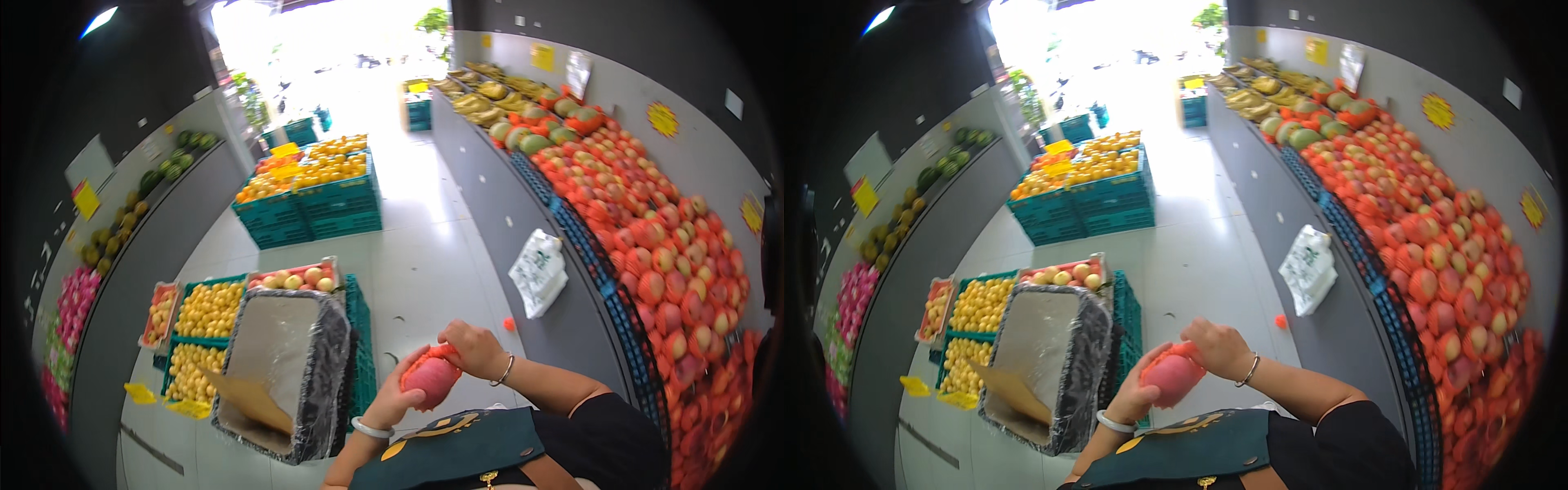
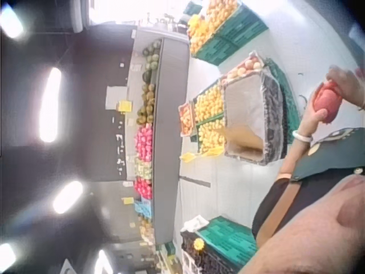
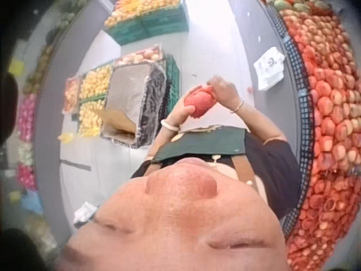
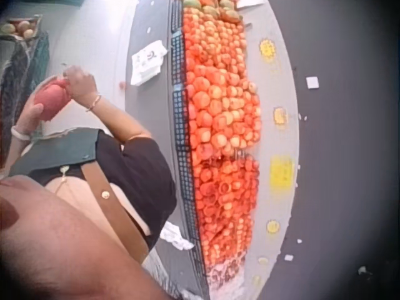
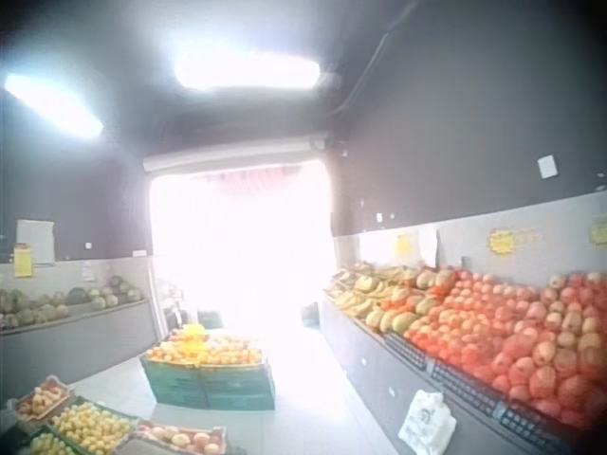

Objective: The person picks apples from a display, removes the protective foam netting, and places the apples into a cardboard box. The person repeats this process for several apples and then carries the box through the store.

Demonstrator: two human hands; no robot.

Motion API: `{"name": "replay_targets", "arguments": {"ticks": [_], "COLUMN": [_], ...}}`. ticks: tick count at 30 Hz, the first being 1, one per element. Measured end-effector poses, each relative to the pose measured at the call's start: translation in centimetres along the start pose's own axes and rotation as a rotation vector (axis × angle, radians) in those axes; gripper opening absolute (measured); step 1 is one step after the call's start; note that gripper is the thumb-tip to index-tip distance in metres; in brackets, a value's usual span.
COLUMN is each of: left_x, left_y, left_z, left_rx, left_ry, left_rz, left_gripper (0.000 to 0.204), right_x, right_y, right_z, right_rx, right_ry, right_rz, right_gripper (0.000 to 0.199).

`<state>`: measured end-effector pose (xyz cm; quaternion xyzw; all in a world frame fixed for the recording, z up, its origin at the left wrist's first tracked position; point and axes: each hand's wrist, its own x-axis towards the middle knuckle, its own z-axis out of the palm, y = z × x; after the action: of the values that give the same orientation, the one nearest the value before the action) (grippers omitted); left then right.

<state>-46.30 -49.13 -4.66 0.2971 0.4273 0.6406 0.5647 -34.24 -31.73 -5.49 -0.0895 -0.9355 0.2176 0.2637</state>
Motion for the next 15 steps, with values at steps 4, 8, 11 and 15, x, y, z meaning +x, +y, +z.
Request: {"name": "replay_targets", "arguments": {"ticks": [4,8,11,15], "left_x": [3.4,7.9,10.2,12.2], "left_y": [-0.3,-0.9,-1.6,-2.0], "left_z": [2.4,7.0,10.4,14.9], "left_rx": [0.047,0.227,0.296,0.224], "left_ry": [-0.127,-0.323,-0.420,-0.480], "left_rz": [0.070,0.093,0.097,-0.150], "left_gripper": [0.098,0.097,0.096,0.108], "right_x": [-2.7,-5.1,-7.1,-10.1], "right_y": [0.7,2.4,4.4,6.6], "right_z": [-7.0,-10.8,-12.7,-16.1], "right_rx": [0.509,0.709,0.420,-0.337], "right_ry": [-0.211,-0.118,0.058,0.173], "right_rz": [0.395,0.436,0.330,0.026], "right_gripper": [0.041,0.038,0.026,0.015]}}
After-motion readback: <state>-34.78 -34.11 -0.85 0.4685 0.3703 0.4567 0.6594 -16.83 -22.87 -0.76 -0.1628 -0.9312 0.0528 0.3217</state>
